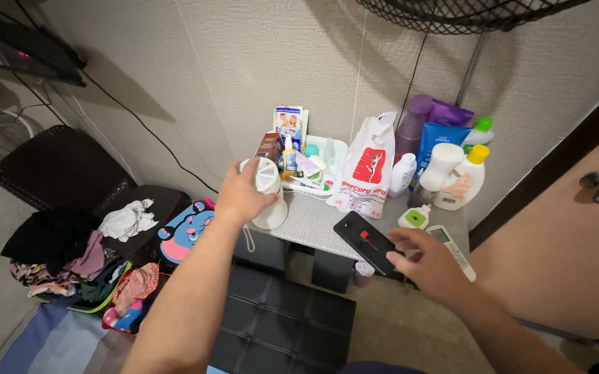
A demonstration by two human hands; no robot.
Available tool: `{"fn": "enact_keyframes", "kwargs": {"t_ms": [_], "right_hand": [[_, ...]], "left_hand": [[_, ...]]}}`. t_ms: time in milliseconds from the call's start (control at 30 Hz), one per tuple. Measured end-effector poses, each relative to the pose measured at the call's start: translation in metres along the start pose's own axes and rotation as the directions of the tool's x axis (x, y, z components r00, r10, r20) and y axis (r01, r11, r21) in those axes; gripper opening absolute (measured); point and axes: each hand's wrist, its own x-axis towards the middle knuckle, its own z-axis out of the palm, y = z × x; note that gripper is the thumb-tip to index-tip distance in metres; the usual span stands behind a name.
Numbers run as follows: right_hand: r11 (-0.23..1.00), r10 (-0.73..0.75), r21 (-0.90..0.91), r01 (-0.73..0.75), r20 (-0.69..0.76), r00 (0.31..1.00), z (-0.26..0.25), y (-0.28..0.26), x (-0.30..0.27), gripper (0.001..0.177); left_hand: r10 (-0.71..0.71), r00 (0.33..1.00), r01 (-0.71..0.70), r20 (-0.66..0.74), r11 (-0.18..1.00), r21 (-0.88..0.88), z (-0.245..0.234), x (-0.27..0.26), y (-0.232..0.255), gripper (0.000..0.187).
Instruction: The person arranges several pillows on a bed, including a pink pillow, a patterned pillow, and two cylindrical pillows. Then the person moves to a side table and organizes various items such as a tumbler, remote controls, a small fan, and toiletries.
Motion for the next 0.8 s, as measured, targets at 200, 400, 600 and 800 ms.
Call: {"fn": "enact_keyframes", "kwargs": {"t_ms": [200,400,600,800], "right_hand": [[1.000,0.009,-0.015,-0.009,-0.008,1.000,-0.001,-0.005,0.000,0.053],[0.999,0.021,-0.025,-0.020,0.019,1.000,-0.002,-0.011,-0.003,0.053],[1.000,0.030,-0.007,-0.030,0.016,0.999,0.000,0.002,-0.001,0.052],[1.000,-0.001,-0.018,0.000,-0.035,0.999,-0.002,0.007,-0.003,0.054]], "left_hand": [[-0.002,1.000,0.002,0.021,0.999,-0.032,-0.006,0.003,-0.007,0.100],[0.012,1.000,-0.011,0.003,0.999,-0.030,-0.003,0.006,-0.011,0.097],[0.006,1.000,-0.005,-0.014,0.997,0.082,-0.006,-0.001,0.000,0.095],[0.111,0.976,-0.053,-0.185,0.955,0.292,0.019,-0.007,0.009,0.097]]}}
